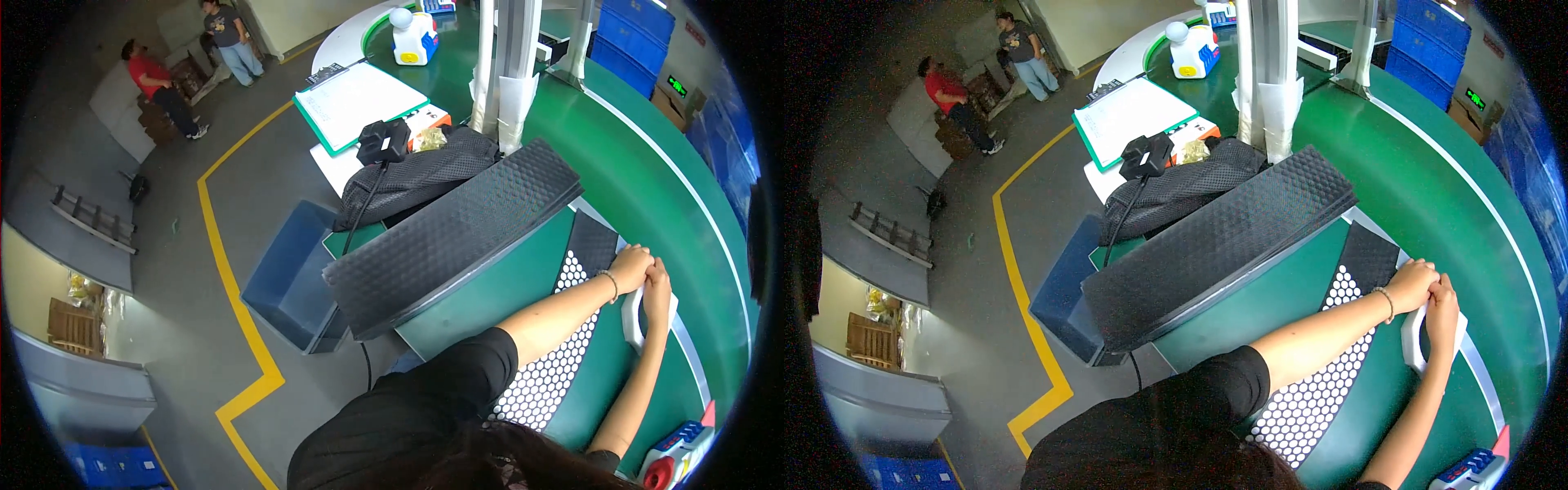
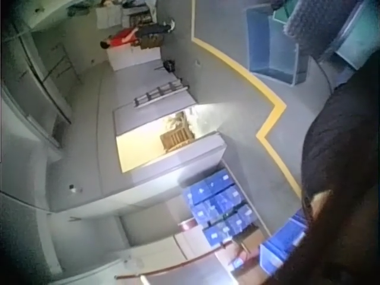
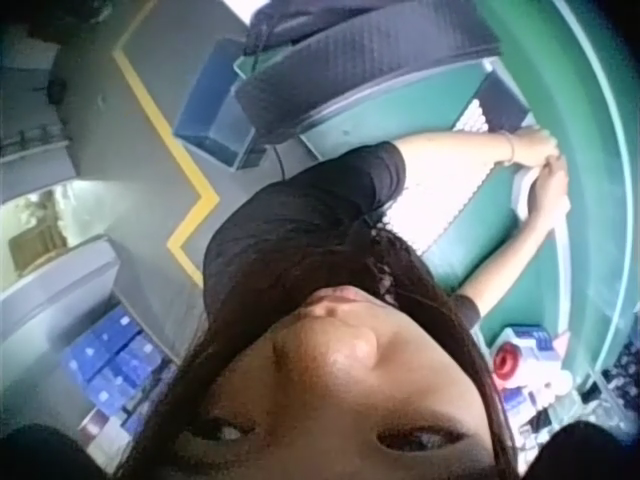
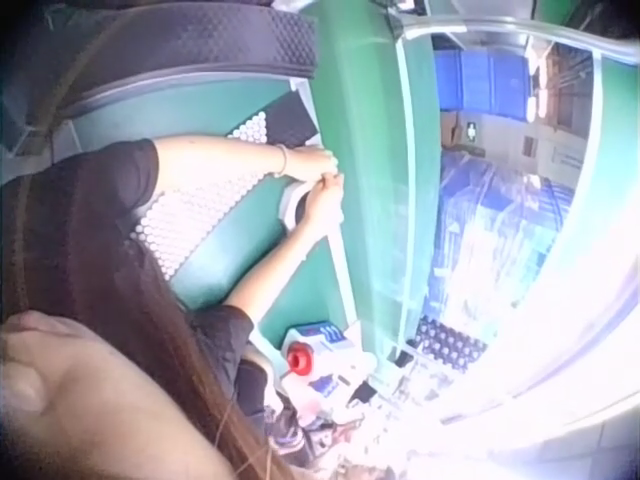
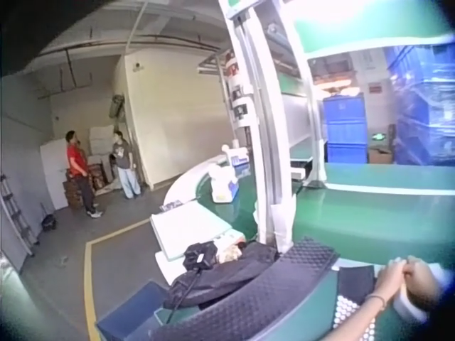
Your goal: The person applies small adhesive pads by hand to the interior of a plastic toy's battery compartment.
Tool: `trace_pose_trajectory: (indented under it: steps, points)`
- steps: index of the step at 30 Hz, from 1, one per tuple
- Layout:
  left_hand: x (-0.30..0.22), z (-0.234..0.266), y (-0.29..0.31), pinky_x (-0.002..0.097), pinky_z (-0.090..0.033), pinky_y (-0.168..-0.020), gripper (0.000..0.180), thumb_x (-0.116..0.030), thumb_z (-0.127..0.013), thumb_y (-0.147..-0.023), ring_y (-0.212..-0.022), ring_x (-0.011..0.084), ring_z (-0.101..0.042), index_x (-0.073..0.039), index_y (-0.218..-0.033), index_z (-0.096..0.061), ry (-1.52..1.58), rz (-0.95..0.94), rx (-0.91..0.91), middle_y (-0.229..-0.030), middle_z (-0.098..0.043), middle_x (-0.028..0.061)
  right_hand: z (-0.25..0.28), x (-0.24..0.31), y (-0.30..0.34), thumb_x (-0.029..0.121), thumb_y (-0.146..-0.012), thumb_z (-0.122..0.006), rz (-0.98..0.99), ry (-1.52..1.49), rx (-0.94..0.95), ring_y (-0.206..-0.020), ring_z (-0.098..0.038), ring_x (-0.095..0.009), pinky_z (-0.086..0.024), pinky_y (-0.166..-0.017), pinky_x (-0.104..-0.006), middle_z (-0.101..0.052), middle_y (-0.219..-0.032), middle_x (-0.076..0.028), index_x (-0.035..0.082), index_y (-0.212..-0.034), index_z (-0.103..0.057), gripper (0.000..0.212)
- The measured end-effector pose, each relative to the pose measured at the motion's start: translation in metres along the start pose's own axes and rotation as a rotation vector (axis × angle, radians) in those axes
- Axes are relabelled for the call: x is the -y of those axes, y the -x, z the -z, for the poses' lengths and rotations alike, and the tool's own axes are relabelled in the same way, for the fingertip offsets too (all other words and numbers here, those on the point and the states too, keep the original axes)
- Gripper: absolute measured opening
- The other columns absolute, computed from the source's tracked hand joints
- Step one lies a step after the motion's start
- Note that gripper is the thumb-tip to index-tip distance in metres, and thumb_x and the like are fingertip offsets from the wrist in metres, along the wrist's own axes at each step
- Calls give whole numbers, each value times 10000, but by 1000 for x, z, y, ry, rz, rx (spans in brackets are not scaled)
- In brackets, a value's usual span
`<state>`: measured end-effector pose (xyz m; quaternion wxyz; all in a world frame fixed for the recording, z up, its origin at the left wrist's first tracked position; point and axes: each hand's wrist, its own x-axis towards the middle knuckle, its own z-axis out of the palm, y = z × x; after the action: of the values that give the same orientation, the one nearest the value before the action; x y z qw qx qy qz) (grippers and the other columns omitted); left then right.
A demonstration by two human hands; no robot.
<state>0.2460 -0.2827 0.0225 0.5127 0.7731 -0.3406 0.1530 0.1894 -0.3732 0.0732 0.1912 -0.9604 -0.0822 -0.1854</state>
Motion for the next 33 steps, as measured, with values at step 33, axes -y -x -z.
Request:
trace_pose_trajectory:
  steps: [33]
  points:
    - [0, 6, 1, 383, -400, -772, 79, -102, -542, -703, -842, 276, -536, -61, -681, -605, 2, -8, -9, -809, -575, 105, -1, 7, -2, -27, -705, -462, -22, 23, 0, -742, -535, -343, -425, -659, -377, -508, -817, -191, -71, -745, -560, 114]
